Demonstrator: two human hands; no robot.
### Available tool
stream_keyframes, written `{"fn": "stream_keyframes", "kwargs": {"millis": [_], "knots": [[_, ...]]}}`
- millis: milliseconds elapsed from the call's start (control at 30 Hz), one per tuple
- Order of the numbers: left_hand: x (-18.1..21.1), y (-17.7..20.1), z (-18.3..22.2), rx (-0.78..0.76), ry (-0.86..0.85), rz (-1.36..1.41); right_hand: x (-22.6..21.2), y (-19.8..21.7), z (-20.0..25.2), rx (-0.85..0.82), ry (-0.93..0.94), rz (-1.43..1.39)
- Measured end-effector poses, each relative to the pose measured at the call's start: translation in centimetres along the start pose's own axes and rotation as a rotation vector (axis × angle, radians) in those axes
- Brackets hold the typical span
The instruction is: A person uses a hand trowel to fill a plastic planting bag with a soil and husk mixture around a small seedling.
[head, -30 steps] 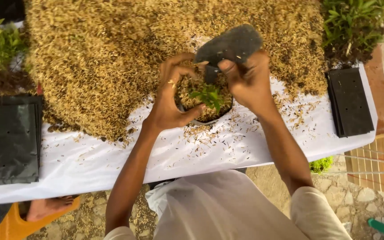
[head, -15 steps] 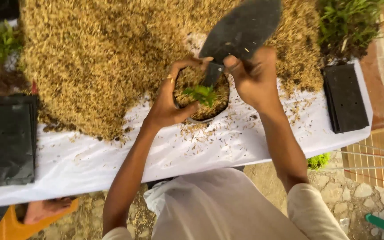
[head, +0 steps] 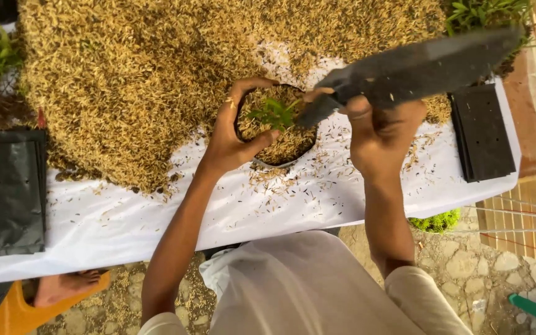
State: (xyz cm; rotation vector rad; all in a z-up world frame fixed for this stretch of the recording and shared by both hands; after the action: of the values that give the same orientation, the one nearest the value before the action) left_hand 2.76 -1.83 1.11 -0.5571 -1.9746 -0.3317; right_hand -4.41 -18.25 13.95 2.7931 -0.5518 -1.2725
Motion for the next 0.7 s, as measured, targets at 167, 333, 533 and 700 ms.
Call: {"fn": "stream_keyframes", "kwargs": {"millis": [167,333,533,700], "knots": [[0.2,-0.2,0.1,-0.023,0.006,0.048,6.7,0.5,4.5,0.039,-0.092,-0.035],[0.0,0.0,-0.3,0.006,-0.004,0.159,4.3,1.7,0.4,-0.011,-0.039,-0.106],[1.1,-0.2,-0.3,-0.030,0.016,-0.051,8.0,-0.8,-0.7,-0.135,-0.077,-0.140],[-0.2,-0.2,0.0,0.039,0.120,0.292,7.6,-2.2,-1.6,-0.308,-0.137,-0.042]]}}
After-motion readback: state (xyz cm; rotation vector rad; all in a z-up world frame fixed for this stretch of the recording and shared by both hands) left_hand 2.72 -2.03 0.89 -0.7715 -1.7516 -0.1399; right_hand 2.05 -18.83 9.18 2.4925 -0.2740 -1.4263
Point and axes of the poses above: each hand's wrist, its own z-axis away from the middle knuckle, its own y-axis out of the back of the hand, x = y × z, the point moved 4 cm from there along -z, towards the middle knuckle, and after that the axes turned 1 degree about -x, right-handed, at the moved point
